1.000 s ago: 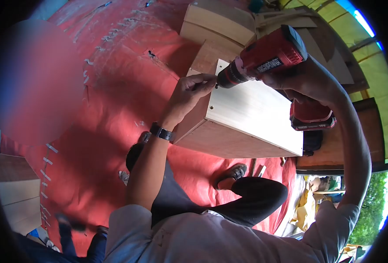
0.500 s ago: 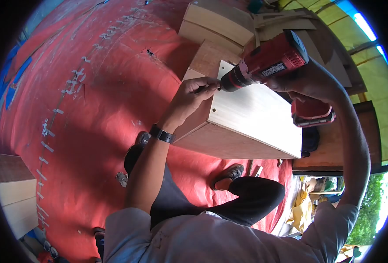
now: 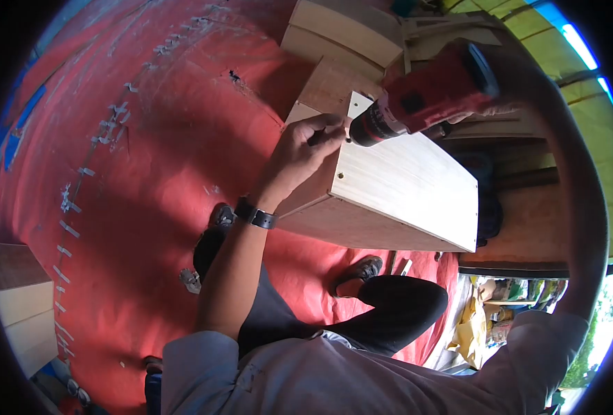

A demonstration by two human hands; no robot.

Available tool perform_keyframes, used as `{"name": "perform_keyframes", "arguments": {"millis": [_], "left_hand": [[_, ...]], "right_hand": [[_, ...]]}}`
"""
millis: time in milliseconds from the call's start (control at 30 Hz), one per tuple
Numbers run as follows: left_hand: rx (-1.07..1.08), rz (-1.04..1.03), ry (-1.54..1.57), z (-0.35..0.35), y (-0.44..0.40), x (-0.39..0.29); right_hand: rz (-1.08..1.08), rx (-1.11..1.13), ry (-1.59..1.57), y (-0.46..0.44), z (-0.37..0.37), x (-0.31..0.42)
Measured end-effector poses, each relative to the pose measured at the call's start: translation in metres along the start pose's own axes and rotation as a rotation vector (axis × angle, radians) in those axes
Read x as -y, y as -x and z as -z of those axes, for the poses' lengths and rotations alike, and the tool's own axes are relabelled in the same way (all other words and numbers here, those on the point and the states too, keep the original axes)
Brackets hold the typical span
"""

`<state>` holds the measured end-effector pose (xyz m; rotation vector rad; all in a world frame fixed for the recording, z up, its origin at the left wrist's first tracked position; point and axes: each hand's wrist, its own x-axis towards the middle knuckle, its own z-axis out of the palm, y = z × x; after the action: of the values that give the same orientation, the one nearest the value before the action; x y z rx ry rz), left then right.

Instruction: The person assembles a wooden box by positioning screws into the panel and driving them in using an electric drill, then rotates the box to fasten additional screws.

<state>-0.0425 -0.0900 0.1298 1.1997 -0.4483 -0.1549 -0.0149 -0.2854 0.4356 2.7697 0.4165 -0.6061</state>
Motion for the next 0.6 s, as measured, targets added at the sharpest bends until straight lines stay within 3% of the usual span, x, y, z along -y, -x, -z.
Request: {"name": "perform_keyframes", "arguments": {"millis": [100, 200, 233, 333, 467, 567, 600], "left_hand": [[0.039, -0.005, 0.015, -0.001, 0.002, 0.002], [0.05, 0.021, 0.033, 0.001, -0.001, 0.0], [0.058, 0.027, 0.018, 0.002, -0.001, 0.0], [0.062, 0.029, 0.042, 0.0, -0.001, 0.003], [0.057, 0.004, 0.06, -0.002, 0.001, 0.003], [-0.163, -0.1, 0.027, -0.011, -0.007, -0.024], [-0.096, -0.144, 0.049, -0.013, -0.011, -0.04]], "right_hand": [[-0.264, -0.093, -0.033, 0.007, -0.004, 0.027], [-0.335, 0.284, -0.158, -0.004, 0.007, 0.061], [-0.29, 0.197, -0.422, 0.002, -0.003, 0.057], [-0.304, 0.153, -0.665, 0.005, -0.025, 0.04], [-0.255, 0.154, -0.46, 0.015, -0.034, 0.033], [-0.22, 0.152, -0.439, 0.019, -0.032, 0.039], [-0.266, 0.156, -0.392, 0.02, -0.029, 0.044]]}}
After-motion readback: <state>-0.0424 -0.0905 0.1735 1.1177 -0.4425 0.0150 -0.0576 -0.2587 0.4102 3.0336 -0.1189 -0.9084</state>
